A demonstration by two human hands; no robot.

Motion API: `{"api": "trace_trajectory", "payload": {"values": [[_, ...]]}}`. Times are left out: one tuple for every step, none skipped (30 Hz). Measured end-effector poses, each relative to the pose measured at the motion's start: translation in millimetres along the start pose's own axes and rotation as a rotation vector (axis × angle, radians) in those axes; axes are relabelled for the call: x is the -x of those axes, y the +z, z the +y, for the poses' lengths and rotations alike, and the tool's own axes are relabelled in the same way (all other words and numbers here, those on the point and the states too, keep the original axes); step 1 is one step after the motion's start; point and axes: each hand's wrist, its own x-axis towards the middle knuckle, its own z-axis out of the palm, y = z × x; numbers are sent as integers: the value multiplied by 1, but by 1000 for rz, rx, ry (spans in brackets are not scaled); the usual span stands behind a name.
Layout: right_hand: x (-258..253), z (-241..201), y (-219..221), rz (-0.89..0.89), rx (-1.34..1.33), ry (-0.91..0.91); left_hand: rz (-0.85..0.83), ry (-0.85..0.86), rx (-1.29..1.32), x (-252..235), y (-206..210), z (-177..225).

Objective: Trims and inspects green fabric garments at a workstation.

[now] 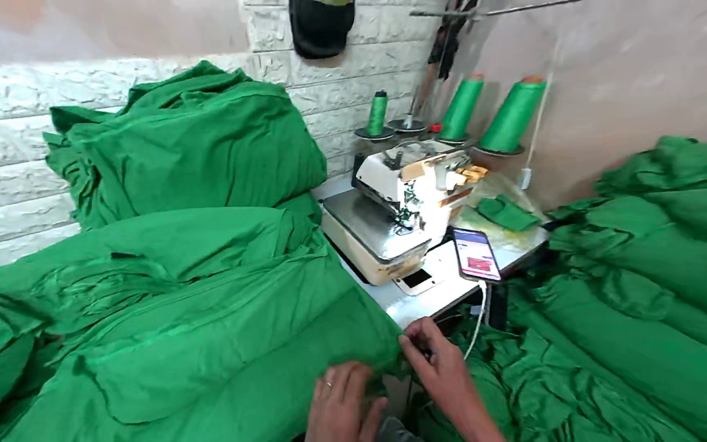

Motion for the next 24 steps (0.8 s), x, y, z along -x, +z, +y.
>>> {"api": "trace_trajectory", "payload": {"values": [[-2, -7, 1, -25, -130, 15, 10, -4, -50, -1, 8, 2], [-3, -14, 1, -61, -283, 29, 46, -9, -96, -2, 16, 3], [-5, -21, 2, -98, -424, 46, 103, -8, -133, -4, 21, 2], [-7, -27, 4, -130, -518, 59, 167, -4, -157, -6, 26, 0], [-7, -31, 6, -146, -567, 66, 218, -6, -155, -7, 28, -3], [-7, -34, 9, -146, -584, 65, 234, -25, -113, -8, 27, -4], [-7, -36, 11, -141, -593, 65, 227, -56, -43, -8, 22, -4], [-8, -37, 13, -137, -607, 64, 209, -94, 36, -8, 16, -4], [-8, -37, 15, -137, -635, 64, 184, -129, 106, -9, 10, -4], [-8, -37, 18, -135, -673, 64, 146, -155, 156, -9, 4, -4], [-8, -37, 20, -140, -714, 64, 100, -172, 172, -10, 1, -4], [-7, -38, 21, -147, -737, 70, 73, -182, 154, -11, -1, -3], [-7, -40, 22, -149, -753, 81, 71, -183, 124, -11, -1, -2], [-7, -41, 23, -148, -763, 83, 96, -184, 99, -12, 2, -2], [-7, -41, 24, -148, -762, 69, 127, -202, 108, -13, 3, -2], [-7, -40, 26, -150, -741, 40, 139, -249, 165, -14, 1, -2], [-6, -38, 28, -159, -693, 8, 131, -316, 268, -15, -3, -3], [-5, -37, 29, -182, -624, -8, 112, -378, 378, -16, -7, -4], [-1, -36, 29, -214, -555, -3, 99, -419, 475, -18, -12, -6], [2, -35, 30, -240, -505, 4, 95, -444, 556, -18, -15, -9], [5, -35, 31, -251, -485, 4, 100, -462, 620, -19, -17, -12], [7, -34, 33, -246, -488, -8, 109, -470, 666, -20, -17, -14], [8, -32, 35, -234, -495, -34, 111, -469, 691, -20, -18, -16], [9, -29, 36, -221, -498, -70, 104, -466, 704, -20, -18, -18]]}}
